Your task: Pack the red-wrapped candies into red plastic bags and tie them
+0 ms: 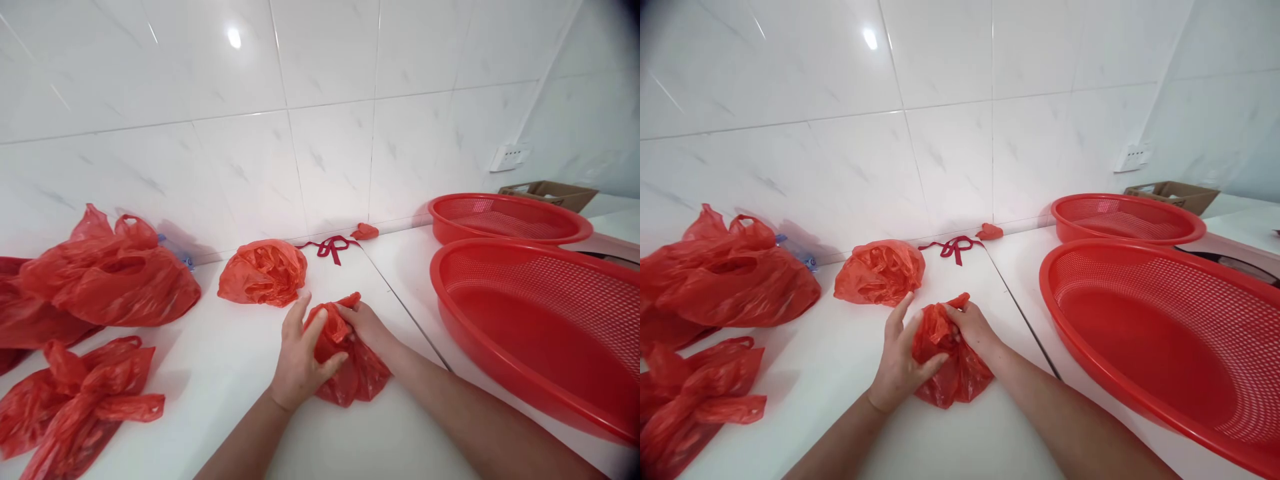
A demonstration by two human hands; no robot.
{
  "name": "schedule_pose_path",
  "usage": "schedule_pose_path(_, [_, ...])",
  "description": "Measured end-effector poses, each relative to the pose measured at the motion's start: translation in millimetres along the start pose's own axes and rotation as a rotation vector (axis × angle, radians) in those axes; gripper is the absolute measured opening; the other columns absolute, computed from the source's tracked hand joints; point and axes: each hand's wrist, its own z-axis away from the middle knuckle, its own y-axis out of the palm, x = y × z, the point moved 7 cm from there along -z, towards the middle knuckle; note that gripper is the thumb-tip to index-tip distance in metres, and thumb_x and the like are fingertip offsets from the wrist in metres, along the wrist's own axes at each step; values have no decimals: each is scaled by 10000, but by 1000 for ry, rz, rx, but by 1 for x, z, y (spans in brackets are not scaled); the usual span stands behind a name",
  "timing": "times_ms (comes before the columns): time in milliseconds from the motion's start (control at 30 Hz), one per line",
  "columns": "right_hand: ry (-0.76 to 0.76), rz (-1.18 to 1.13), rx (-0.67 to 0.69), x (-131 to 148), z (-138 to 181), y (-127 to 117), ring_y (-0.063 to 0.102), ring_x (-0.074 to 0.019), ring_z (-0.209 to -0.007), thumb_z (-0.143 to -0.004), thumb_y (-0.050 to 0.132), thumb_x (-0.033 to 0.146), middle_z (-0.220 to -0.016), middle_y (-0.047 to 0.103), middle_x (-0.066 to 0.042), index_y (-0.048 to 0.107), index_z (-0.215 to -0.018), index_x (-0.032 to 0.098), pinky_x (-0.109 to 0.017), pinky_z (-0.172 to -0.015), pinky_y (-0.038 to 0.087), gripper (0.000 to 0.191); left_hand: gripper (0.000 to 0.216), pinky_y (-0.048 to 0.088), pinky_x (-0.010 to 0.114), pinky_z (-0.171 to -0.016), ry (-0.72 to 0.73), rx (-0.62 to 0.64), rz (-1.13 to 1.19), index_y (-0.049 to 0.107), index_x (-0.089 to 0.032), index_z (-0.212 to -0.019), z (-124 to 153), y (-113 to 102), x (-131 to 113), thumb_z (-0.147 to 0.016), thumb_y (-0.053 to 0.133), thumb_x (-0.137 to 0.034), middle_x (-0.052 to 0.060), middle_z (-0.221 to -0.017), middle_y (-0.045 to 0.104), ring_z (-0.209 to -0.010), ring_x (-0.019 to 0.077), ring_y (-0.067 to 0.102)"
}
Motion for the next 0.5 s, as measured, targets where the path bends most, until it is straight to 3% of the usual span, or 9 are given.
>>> schedule_pose_path(67, [-2, 12, 3, 2, 3, 0, 368, -75, -398, -737, 647, 504, -426, 429, 61, 491, -602, 182, -233, -432, 252, 383, 542, 321, 522, -1028, 105, 37, -125, 458, -288, -1280, -1, 1, -8, -777, 655, -248, 124, -1458, 300, -1326, 327, 300])
schedule_pose_path(133, [-13, 37, 28, 4, 5, 2, 375, -75, -394, -768, 611, 510, -424, 438, 54, 500, -599, 177, -235, -443, 267, 391, 329, 366, 467, -986, 79, 91, -120, 568, -276, -1145, -2, 5, -4, -833, 565, -175, 94, -1282, 513, -1204, 272, 447])
schedule_pose_path(233, [26, -4, 68, 5, 10, 3, 382, -76, -394, -812, 562, 493, -435, 455, 53, 527, -658, 176, -235, -473, 305, 354, 158, 443, 353, -822, -190, 174, 75, 617, -225, -896, 1, 10, 20, -889, 461, -199, 34, -892, 636, -872, 184, 570])
schedule_pose_path(367, [82, -166, 176, 5, 16, 10, 378, -74, -420, -805, 601, 419, -470, 474, 61, 545, -761, 187, -235, -527, 348, 243, 220, 437, 259, -654, -683, 124, 430, 560, -200, -770, 19, 16, 53, -893, 452, -347, -4, -734, 579, -693, 144, 524])
schedule_pose_path(500, [123, -250, 278, 7, 23, 18, 409, -89, -477, -823, 561, 487, -520, 493, 30, 527, -680, 177, -247, -566, 368, 344, 221, 414, 233, -647, -814, 61, 568, 560, -197, -727, 26, 19, 61, -844, 527, -382, -19, -709, 565, -682, 134, 507])
